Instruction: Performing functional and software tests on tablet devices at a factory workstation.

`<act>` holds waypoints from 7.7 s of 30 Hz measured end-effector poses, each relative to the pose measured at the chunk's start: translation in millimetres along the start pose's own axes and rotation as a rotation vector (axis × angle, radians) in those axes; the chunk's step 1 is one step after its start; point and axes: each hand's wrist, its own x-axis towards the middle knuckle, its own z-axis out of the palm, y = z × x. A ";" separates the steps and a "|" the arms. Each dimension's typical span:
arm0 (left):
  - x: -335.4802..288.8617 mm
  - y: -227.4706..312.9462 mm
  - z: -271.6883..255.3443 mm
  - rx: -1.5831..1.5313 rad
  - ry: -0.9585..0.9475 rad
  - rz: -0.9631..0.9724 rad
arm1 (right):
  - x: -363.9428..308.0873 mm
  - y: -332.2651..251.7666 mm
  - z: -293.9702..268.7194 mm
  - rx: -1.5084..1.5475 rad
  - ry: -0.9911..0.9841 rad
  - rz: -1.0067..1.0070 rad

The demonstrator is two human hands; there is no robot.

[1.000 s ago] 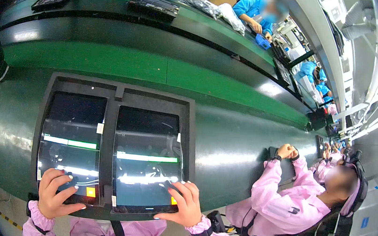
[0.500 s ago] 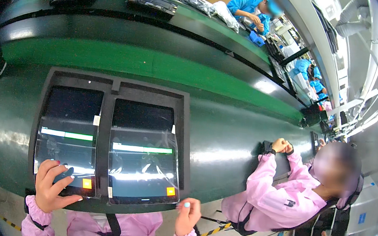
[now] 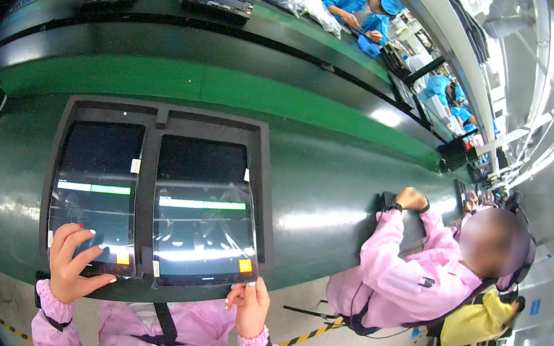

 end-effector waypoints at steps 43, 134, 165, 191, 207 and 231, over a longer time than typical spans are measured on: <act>-31.6 -38.4 -74.4 0.027 0.047 -0.589 | 46.3 -92.9 61.3 -1.059 -0.470 -0.958; -23.3 -106.8 -31.4 -0.162 0.110 -0.916 | 130.7 -76.1 35.8 -0.865 -0.057 -0.403; -9.0 -86.9 -39.2 -0.586 -0.190 -0.550 | 122.1 -75.1 27.5 -0.960 0.046 -0.713; 8.7 -99.4 -21.1 -0.614 -0.074 -0.564 | 31.9 -67.1 91.3 -1.077 -0.744 -0.978; 2.3 -105.2 -39.3 -0.644 -0.318 -0.458 | 35.0 -72.1 61.8 -0.982 -0.465 -0.861; 157.1 -102.0 74.8 0.046 -0.189 -0.022 | 173.4 -101.2 84.9 -1.179 -0.398 -0.909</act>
